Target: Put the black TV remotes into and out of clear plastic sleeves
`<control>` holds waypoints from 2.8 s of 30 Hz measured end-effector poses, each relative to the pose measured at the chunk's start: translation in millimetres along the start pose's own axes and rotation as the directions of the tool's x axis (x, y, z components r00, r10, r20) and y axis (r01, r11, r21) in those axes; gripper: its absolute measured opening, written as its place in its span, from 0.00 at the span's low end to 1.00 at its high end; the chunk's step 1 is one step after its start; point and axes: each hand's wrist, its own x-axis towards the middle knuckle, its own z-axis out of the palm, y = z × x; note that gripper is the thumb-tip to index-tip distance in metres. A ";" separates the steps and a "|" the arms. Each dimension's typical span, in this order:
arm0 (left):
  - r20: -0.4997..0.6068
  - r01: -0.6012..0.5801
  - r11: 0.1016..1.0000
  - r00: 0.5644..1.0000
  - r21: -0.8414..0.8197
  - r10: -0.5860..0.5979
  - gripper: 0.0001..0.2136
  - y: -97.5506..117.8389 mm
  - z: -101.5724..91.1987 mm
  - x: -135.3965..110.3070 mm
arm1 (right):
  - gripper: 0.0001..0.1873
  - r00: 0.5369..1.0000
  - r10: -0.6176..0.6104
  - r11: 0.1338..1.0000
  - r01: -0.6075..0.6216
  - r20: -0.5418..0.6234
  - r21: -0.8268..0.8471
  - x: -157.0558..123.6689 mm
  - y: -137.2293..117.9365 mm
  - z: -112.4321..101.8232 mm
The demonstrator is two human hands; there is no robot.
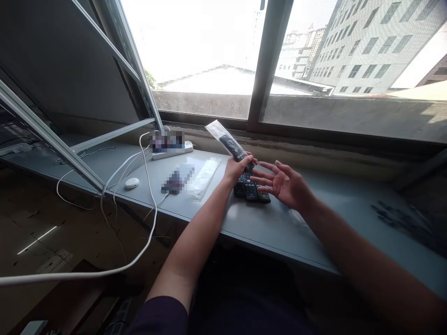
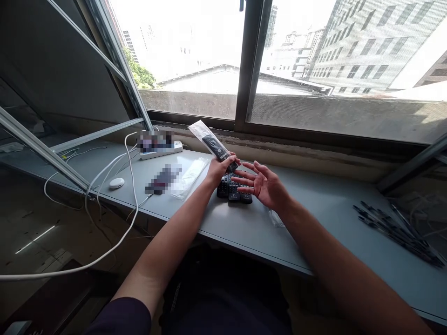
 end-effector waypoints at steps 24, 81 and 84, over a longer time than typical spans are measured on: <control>0.220 0.273 0.950 0.946 -0.151 -0.237 0.12 10.9 1.9 -4.1 | 0.27 0.976 -0.183 0.982 0.175 -0.118 -0.076 4.2 4.7 -6.0; -0.247 0.028 0.990 0.967 -0.137 -0.062 0.20 0.4 -9.3 16.8 | 0.37 0.992 -0.080 0.886 0.027 -0.096 -0.463 5.7 21.3 1.7; -0.192 0.030 0.985 0.979 -0.168 -0.063 0.16 2.4 -9.6 15.6 | 0.37 0.986 -0.111 0.887 0.043 -0.121 -0.459 6.6 22.8 -2.5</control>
